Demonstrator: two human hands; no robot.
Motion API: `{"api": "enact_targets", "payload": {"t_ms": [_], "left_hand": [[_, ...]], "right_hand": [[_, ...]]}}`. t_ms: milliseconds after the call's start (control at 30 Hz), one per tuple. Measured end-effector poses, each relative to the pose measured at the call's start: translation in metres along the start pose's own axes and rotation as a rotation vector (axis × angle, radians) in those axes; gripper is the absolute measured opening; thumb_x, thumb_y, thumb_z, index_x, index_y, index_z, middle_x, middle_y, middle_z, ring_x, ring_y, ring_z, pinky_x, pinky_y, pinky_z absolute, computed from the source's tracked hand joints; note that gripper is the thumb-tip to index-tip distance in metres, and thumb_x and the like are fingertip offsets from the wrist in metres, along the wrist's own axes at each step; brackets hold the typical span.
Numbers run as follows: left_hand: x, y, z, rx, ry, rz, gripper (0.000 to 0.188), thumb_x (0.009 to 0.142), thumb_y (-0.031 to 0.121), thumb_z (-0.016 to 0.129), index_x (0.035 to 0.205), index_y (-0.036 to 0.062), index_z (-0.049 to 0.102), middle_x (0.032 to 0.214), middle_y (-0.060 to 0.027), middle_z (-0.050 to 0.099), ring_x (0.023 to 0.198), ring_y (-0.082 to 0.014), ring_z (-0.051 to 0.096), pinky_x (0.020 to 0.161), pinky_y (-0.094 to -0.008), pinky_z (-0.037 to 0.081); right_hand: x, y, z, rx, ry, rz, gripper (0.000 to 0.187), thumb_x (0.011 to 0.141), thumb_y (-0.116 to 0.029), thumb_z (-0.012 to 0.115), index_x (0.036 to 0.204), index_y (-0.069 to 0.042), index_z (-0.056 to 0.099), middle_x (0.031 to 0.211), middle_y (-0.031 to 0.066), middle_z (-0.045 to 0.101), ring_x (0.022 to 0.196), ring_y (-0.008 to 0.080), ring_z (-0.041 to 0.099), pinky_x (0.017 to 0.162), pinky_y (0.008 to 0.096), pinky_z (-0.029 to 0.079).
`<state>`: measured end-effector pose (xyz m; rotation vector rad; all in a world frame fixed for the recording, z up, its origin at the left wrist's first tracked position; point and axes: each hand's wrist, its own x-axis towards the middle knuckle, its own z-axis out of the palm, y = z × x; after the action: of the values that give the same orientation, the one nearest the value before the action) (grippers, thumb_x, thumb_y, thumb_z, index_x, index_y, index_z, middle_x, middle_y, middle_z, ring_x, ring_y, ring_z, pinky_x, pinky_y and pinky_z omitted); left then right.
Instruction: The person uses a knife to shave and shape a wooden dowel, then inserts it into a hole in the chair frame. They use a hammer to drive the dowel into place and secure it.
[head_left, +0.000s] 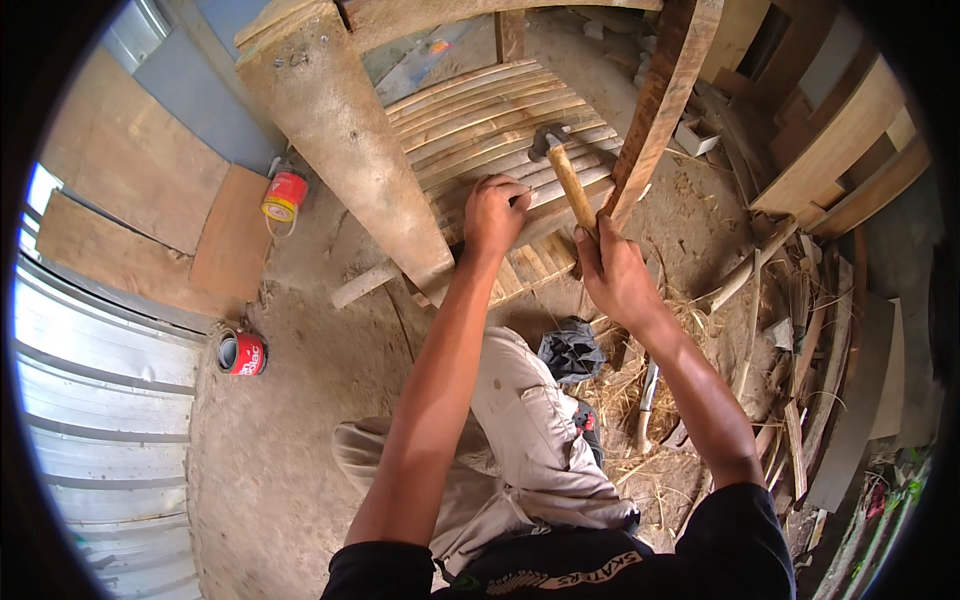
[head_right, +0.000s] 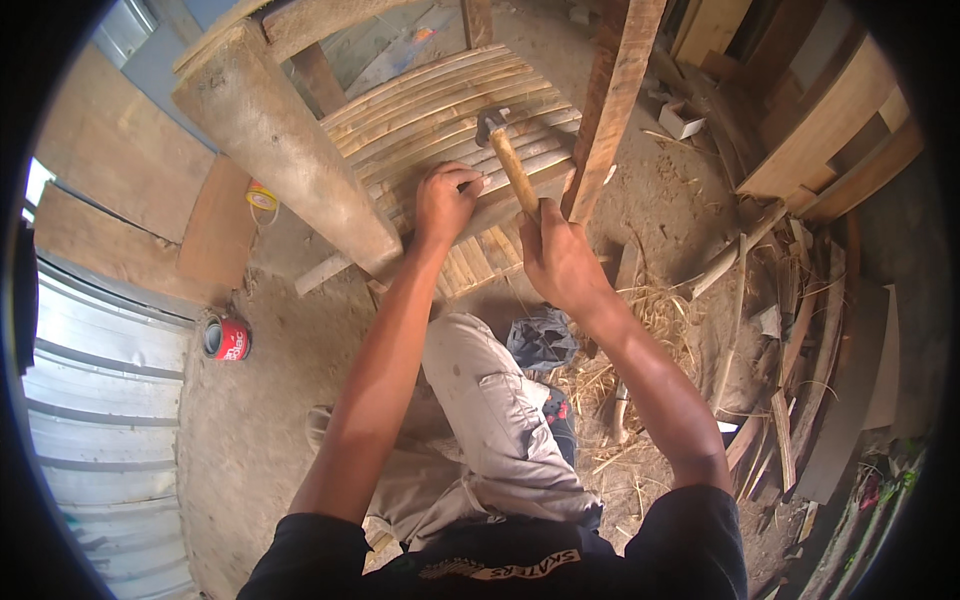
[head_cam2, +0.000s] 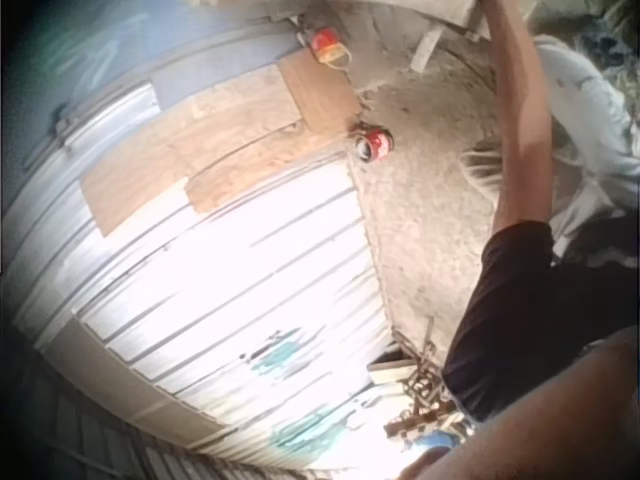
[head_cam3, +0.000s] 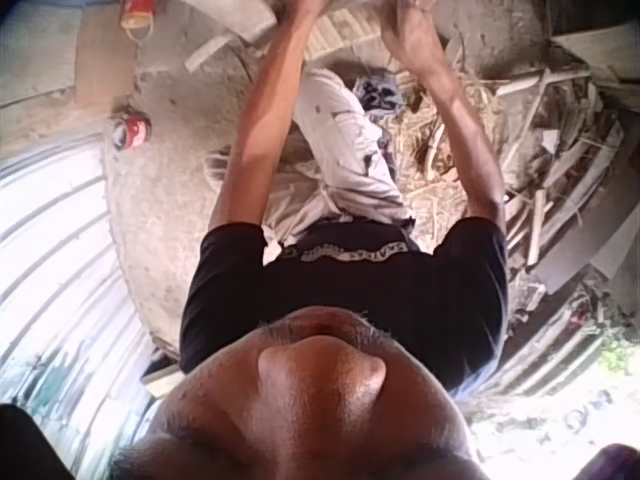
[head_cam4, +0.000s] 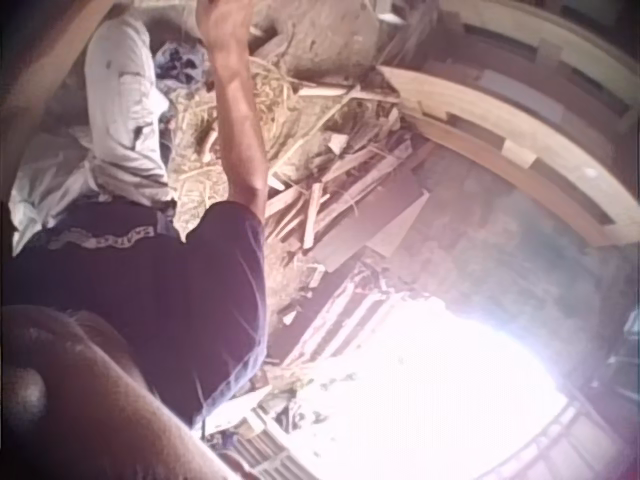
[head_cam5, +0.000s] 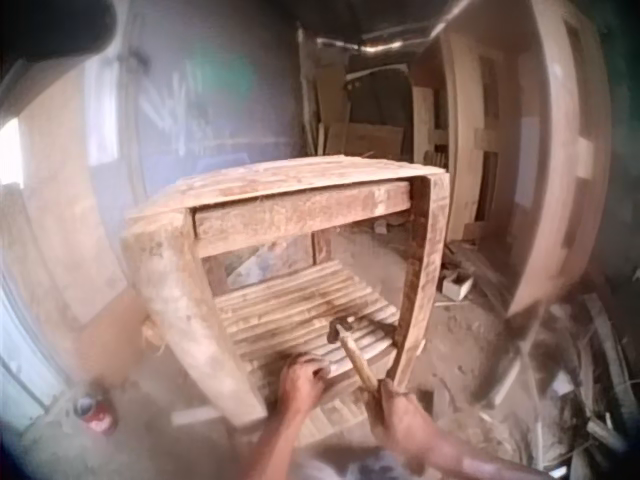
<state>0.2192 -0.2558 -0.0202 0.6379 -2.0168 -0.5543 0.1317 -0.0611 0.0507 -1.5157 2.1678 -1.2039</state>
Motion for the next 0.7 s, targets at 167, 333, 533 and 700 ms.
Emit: {"api": "enact_targets", "payload": {"t_ms": [167,333,533,700], "left_hand": [[0.0,-0.001,0.0011,0.005,-0.013,-0.014,0.01,0.078,0.011,0.075,0.084,0.0037,0.077,0.091,-0.0104,0.073,0.09,-0.0302,0.068,0.084,-0.0392,0.053],[-0.0017,-0.0007,0.0005,0.028,-0.021,0.009,0.01,0.077,0.011,0.075,0.084,0.0042,0.077,0.09,-0.0099,0.073,0.089,-0.0301,0.068,0.084,-0.0388,0.053],[-0.0026,-0.0008,0.0025,0.041,0.035,0.023,0.009,0.077,0.011,0.077,0.083,0.0047,0.077,0.09,-0.0093,0.073,0.087,-0.0299,0.068,0.081,-0.0394,0.054],[-0.002,-0.0017,0.0025,0.011,0.003,0.016,0.008,0.078,0.01,0.076,0.082,0.0037,0.076,0.09,-0.0102,0.073,0.086,-0.0309,0.068,0.079,-0.0393,0.054]], "right_hand": [[0.0006,0.0005,-0.0014,-0.019,-0.014,0.001,0.022,0.1,-0.016,0.054,0.097,0.005,0.049,0.071,0.0344,0.06,0.074,0.0563,0.059,0.061,0.0579,0.046],[0.0017,-0.0049,-0.0046,-0.065,-0.036,-0.024,0.021,0.1,-0.016,0.054,0.096,0.004,0.049,0.068,0.0342,0.059,0.072,0.0554,0.059,0.059,0.057,0.046],[0.0002,-0.0085,-0.0048,-0.037,-0.02,0.002,0.021,0.1,-0.015,0.053,0.098,0.006,0.049,0.068,0.0342,0.059,0.072,0.0555,0.059,0.059,0.0571,0.046],[-0.0001,-0.0053,-0.0019,-0.002,0.029,-0.002,0.023,0.1,-0.015,0.053,0.099,0.008,0.048,0.069,0.0341,0.06,0.071,0.0556,0.06,0.059,0.0564,0.047]]}}
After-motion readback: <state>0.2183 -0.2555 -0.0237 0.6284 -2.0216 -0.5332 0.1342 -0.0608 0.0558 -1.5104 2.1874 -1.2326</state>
